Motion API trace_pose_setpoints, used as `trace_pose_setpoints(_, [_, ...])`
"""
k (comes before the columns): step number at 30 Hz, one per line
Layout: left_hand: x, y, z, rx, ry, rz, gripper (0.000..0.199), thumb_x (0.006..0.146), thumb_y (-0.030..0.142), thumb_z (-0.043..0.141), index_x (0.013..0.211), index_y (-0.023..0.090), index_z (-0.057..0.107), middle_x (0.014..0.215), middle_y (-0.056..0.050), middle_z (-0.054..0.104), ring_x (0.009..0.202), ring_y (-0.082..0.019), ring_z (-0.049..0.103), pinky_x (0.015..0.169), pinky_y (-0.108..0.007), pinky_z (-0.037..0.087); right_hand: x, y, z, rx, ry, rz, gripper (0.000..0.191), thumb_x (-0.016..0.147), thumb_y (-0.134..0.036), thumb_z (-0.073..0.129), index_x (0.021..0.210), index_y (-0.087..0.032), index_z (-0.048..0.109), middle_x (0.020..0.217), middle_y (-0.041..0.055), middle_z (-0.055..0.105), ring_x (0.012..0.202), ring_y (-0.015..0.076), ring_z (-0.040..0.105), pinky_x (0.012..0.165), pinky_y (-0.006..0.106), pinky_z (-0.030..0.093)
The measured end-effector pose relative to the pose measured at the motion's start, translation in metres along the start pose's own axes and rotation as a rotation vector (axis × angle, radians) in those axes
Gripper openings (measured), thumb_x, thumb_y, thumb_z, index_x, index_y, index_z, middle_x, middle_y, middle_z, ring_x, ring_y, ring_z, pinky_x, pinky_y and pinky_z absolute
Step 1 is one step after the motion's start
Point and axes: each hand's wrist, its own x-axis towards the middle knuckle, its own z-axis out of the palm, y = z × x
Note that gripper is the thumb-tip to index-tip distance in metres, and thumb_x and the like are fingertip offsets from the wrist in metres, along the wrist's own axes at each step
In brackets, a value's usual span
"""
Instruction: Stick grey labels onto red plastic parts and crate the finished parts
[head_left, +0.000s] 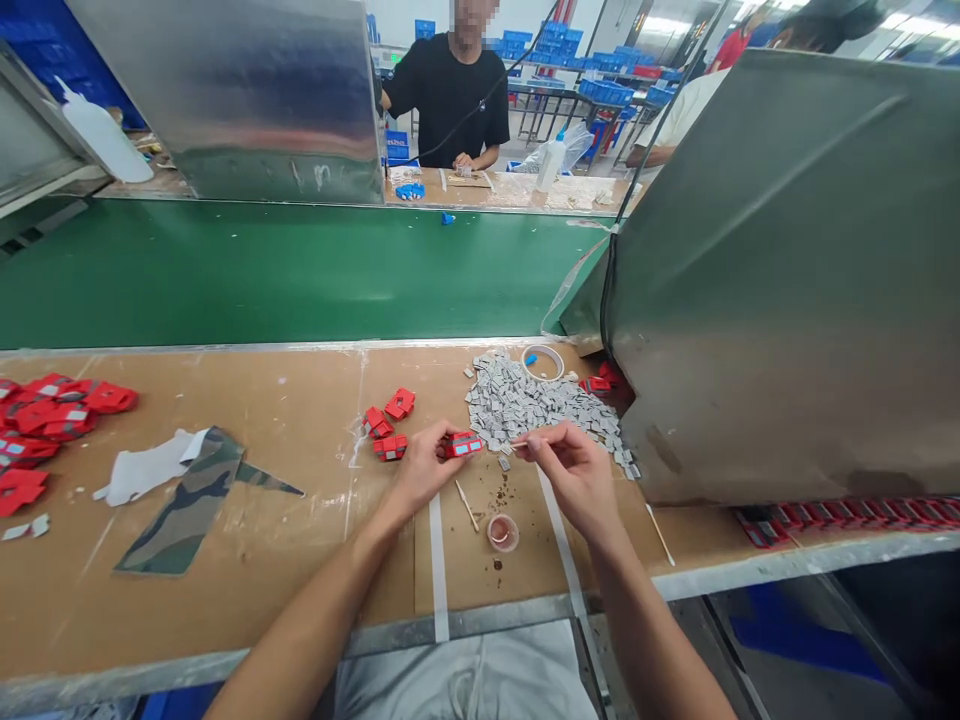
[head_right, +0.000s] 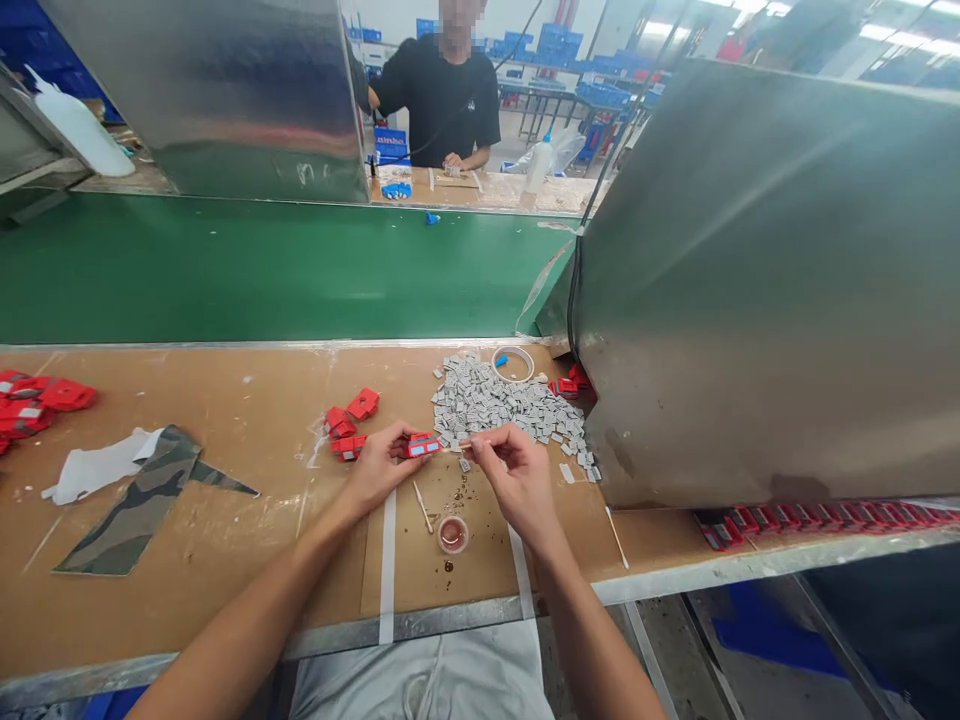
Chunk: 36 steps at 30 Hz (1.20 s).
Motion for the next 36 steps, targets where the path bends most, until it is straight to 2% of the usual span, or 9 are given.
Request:
trace_pose_setpoints(3, [0.000,0.002,0.001,0.075,0.003,0.056,0.010,0.082,0.023,0.070,0.089,0.018,0.065,0.084,-0.003,0.072,0.076,-0.017,0.068,0.072,-0.027,0.055,0.018,0.004,0.014,-0.047,-0.018,-0.063,0.029,0.091,-0.047,0.068,0.082,-0.020,0.069,0.080,0.0059,0.077,0.072,0.0173,0.072,0.069,0.028,0.056])
trace_pose_setpoints(6, [0.000,0.002,0.001,0.112,0.002,0.082,0.008,0.081,0.020,0.069,0.088,0.018,0.064,0.084,-0.002,0.070,0.077,-0.017,0.067,0.071,-0.027,0.054,0.020,0.014,0.023,-0.081,-0.027,-0.096,0.027,0.092,-0.044,0.067,0.081,-0.020,0.068,0.081,0.0057,0.077,0.073,0.0177,0.073,0.069,0.029,0.056])
trace_pose_setpoints(11, [0.000,0.001,0.002,0.112,-0.011,0.071,0.009,0.081,0.018,0.068,0.089,0.018,0.063,0.086,-0.003,0.070,0.079,-0.017,0.066,0.070,-0.026,0.051,0.015,0.025,0.026,-0.137,-0.060,-0.108,0.020,0.093,-0.037,0.065,0.083,-0.020,0.068,0.082,0.0053,0.077,0.074,0.0171,0.072,0.069,0.028,0.055])
trace_pose_setpoints(20, [0.001,0.003,0.000,0.159,-0.008,0.116,0.010,0.080,0.013,0.068,0.086,0.019,0.062,0.080,0.000,0.067,0.072,-0.015,0.061,0.066,-0.024,0.044,0.017,0.025,0.033,-0.199,-0.081,-0.139,0.018,0.094,-0.033,0.064,0.082,-0.020,0.067,0.082,0.0048,0.077,0.074,0.0175,0.073,0.068,0.027,0.055])
trace_pose_setpoints(31, [0.000,0.002,-0.001,0.197,0.013,0.133,0.006,0.082,0.018,0.067,0.084,0.019,0.062,0.078,0.000,0.065,0.071,-0.015,0.060,0.065,-0.024,0.044,0.017,0.027,0.036,-0.221,-0.107,-0.183,0.018,0.095,-0.033,0.062,0.082,-0.021,0.065,0.085,0.0052,0.078,0.077,0.0181,0.073,0.071,0.028,0.054])
trace_pose_setpoints(34, [0.000,0.005,-0.003,0.203,-0.001,0.119,0.004,0.084,0.020,0.067,0.087,0.019,0.065,0.080,-0.001,0.068,0.072,-0.016,0.061,0.065,-0.025,0.045,0.015,0.024,0.031,-0.136,-0.082,-0.141,0.021,0.096,-0.037,0.063,0.082,-0.021,0.067,0.082,0.0049,0.076,0.076,0.0177,0.072,0.071,0.029,0.055])
trace_pose_setpoints(36, [0.000,0.005,-0.003,0.178,-0.024,0.111,0.007,0.084,0.022,0.069,0.090,0.019,0.066,0.082,-0.002,0.071,0.074,-0.017,0.064,0.067,-0.025,0.047,0.006,0.019,0.021,-0.038,-0.025,-0.095,0.023,0.095,-0.039,0.064,0.082,-0.020,0.068,0.080,0.0044,0.075,0.073,0.0170,0.071,0.070,0.028,0.056])
